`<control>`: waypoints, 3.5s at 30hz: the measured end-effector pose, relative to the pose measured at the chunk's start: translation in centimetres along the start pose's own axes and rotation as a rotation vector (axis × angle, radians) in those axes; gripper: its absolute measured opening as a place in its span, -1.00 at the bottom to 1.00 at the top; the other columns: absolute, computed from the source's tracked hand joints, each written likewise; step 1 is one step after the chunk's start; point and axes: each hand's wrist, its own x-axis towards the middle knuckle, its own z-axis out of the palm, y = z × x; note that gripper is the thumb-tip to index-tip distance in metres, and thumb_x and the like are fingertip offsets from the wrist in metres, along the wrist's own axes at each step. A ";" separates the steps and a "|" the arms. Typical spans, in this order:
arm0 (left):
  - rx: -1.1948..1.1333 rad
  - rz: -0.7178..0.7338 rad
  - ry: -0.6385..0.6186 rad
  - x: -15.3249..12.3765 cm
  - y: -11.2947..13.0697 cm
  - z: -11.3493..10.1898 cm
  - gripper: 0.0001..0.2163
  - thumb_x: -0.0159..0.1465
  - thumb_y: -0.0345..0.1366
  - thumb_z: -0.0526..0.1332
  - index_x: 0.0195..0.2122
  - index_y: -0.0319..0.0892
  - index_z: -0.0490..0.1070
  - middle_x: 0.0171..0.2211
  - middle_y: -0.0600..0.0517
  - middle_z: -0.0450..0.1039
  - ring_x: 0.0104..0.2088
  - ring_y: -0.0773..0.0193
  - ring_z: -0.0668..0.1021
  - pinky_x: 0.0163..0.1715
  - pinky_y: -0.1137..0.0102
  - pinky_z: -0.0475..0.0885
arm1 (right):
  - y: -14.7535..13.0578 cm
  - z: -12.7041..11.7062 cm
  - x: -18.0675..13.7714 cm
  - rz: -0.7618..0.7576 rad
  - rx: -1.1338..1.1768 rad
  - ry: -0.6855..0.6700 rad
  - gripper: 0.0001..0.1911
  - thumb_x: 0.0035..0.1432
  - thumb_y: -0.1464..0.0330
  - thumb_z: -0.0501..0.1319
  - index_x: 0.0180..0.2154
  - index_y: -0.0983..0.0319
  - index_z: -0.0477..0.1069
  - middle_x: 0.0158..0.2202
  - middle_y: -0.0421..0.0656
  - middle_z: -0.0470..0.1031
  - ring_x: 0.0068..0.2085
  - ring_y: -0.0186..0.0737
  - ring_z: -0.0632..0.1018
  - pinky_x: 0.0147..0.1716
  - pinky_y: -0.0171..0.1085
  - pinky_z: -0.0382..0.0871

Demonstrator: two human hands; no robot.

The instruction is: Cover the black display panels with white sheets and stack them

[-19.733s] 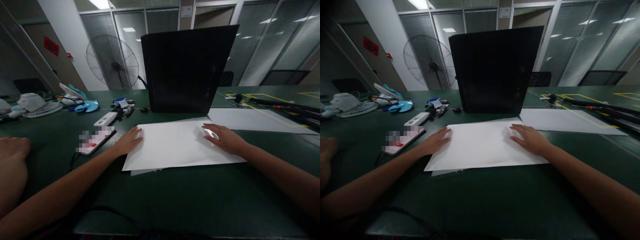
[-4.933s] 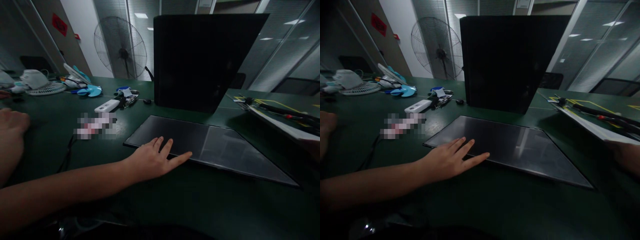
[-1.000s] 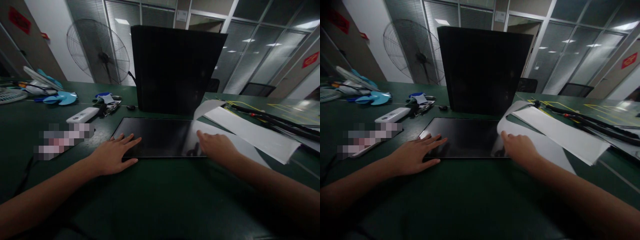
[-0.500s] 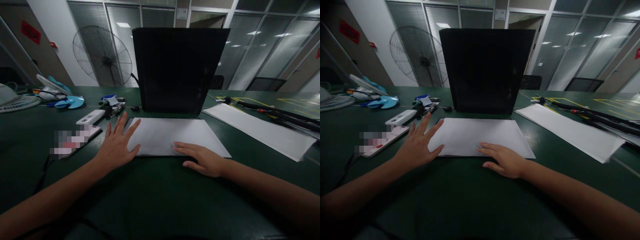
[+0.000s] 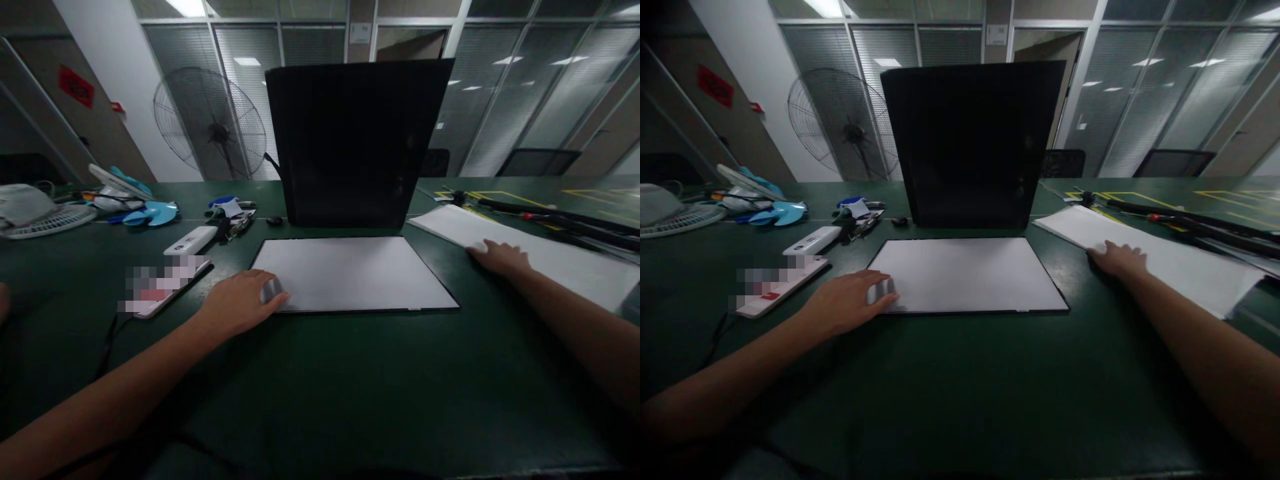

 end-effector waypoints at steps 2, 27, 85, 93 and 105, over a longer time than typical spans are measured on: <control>0.009 -0.013 0.030 0.2 -0.5 0.5 -0.21 0.38 0.35 -0.09 0.42 -0.10 0.28 0.40 -0.25 0.27 0.31 -0.34 0.40 0.19 -0.19 0.39 | 0.7 0.5 0.6 0.068 -0.002 -0.055 -0.18 0.45 -0.07 -0.14 0.43 0.36 0.20 0.37 0.43 0.17 0.34 0.39 0.29 0.14 0.27 0.22; -0.318 -0.035 0.092 2.4 -3.5 1.9 -0.32 0.33 0.08 0.05 0.41 -0.16 0.26 0.46 -0.11 0.19 0.39 -0.02 0.36 0.33 0.14 0.30 | -6.4 -6.9 -7.7 0.026 -0.172 0.192 -0.47 0.43 0.35 -0.19 0.21 0.54 0.26 -0.11 0.42 0.52 -0.04 0.27 0.60 -0.17 0.01 0.36; -0.246 0.147 0.141 3.9 -3.8 3.8 -0.41 0.35 0.07 0.02 0.27 -0.10 0.44 0.33 -0.06 0.41 0.28 -0.05 0.48 0.34 0.11 0.29 | -4.4 -4.9 -9.4 -0.249 -0.153 0.248 -0.54 0.43 0.17 0.00 0.00 0.40 0.47 -0.19 0.36 0.55 -0.15 0.25 0.62 -0.17 0.06 0.39; -0.273 0.150 0.180 3.8 -4.1 4.4 -0.28 0.43 0.16 -0.13 0.41 -0.25 0.26 0.47 -0.16 0.14 0.44 -0.06 0.27 0.42 0.09 0.13 | -10.5 -5.1 -17.8 -1.009 0.094 0.241 -0.59 0.45 0.15 0.05 0.09 0.15 0.56 -0.05 -0.03 0.65 -0.24 -0.09 0.65 -0.23 -0.11 0.52; -0.462 0.256 0.106 2.8 -3.8 3.2 -0.31 0.48 0.18 -0.28 0.45 -0.04 0.22 0.48 -0.02 0.15 0.35 -0.21 0.36 0.33 0.04 0.32 | -13.0 -3.1 -19.4 -1.242 0.325 0.042 -0.58 0.43 0.14 0.17 0.20 0.10 0.52 0.14 -0.12 0.57 0.09 -0.08 0.56 0.06 0.01 0.54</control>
